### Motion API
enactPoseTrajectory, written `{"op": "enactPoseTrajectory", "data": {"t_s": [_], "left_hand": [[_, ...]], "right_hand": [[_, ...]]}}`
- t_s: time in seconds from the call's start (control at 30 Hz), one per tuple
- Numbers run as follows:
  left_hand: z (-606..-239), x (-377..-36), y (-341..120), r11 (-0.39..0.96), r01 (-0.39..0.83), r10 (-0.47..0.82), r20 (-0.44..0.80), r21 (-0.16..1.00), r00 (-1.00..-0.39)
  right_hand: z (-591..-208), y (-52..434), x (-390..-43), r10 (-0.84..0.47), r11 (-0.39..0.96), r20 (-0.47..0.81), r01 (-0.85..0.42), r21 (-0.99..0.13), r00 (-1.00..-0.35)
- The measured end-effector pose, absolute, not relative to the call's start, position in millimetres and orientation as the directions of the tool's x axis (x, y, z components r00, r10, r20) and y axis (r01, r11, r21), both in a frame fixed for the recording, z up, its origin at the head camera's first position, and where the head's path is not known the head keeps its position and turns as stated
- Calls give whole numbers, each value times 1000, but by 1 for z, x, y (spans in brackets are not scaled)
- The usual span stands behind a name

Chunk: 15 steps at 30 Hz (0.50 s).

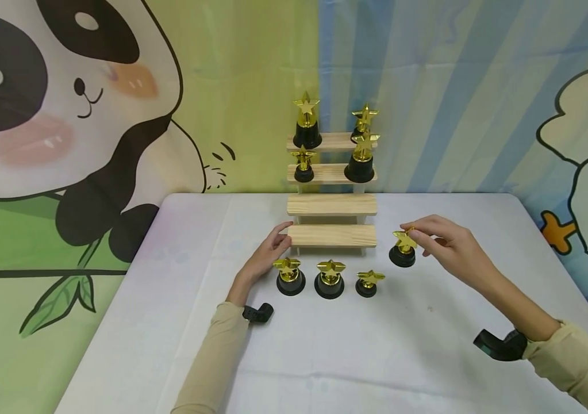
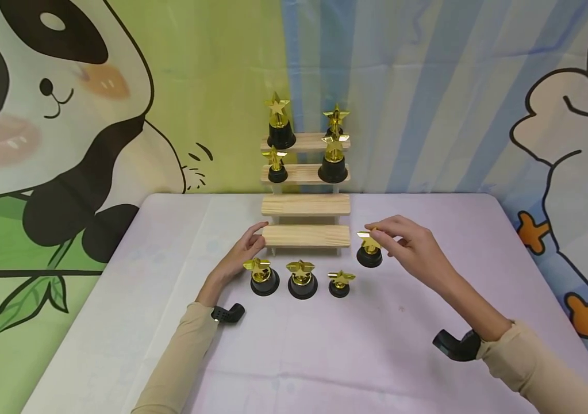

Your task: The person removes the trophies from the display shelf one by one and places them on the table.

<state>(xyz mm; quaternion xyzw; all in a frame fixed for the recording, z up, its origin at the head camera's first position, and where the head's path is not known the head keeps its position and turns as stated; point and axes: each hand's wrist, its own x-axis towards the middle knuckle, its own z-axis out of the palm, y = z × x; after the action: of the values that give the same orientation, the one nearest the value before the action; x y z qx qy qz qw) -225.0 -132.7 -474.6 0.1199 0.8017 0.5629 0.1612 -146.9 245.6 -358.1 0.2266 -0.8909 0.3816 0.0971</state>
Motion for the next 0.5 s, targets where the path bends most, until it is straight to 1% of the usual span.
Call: {"op": "enactPoseTrajectory", "data": {"t_s": [0.23, 0.37, 0.5], "left_hand": [[-476, -226, -133, 323, 18, 386, -115, 946, -915], [-491, -233, -135, 310, 13, 379, -111, 951, -919], [-506, -239, -135, 303, 17, 365, -100, 953, -926]], "right_hand": [[-373, 254, -131, -306, 619, 330, -450, -644, -893], [-379, 256, -123, -288, 627, 327, -435, -646, -900], [-388, 258, -117, -290, 618, 341, -447, -647, -894]]}}
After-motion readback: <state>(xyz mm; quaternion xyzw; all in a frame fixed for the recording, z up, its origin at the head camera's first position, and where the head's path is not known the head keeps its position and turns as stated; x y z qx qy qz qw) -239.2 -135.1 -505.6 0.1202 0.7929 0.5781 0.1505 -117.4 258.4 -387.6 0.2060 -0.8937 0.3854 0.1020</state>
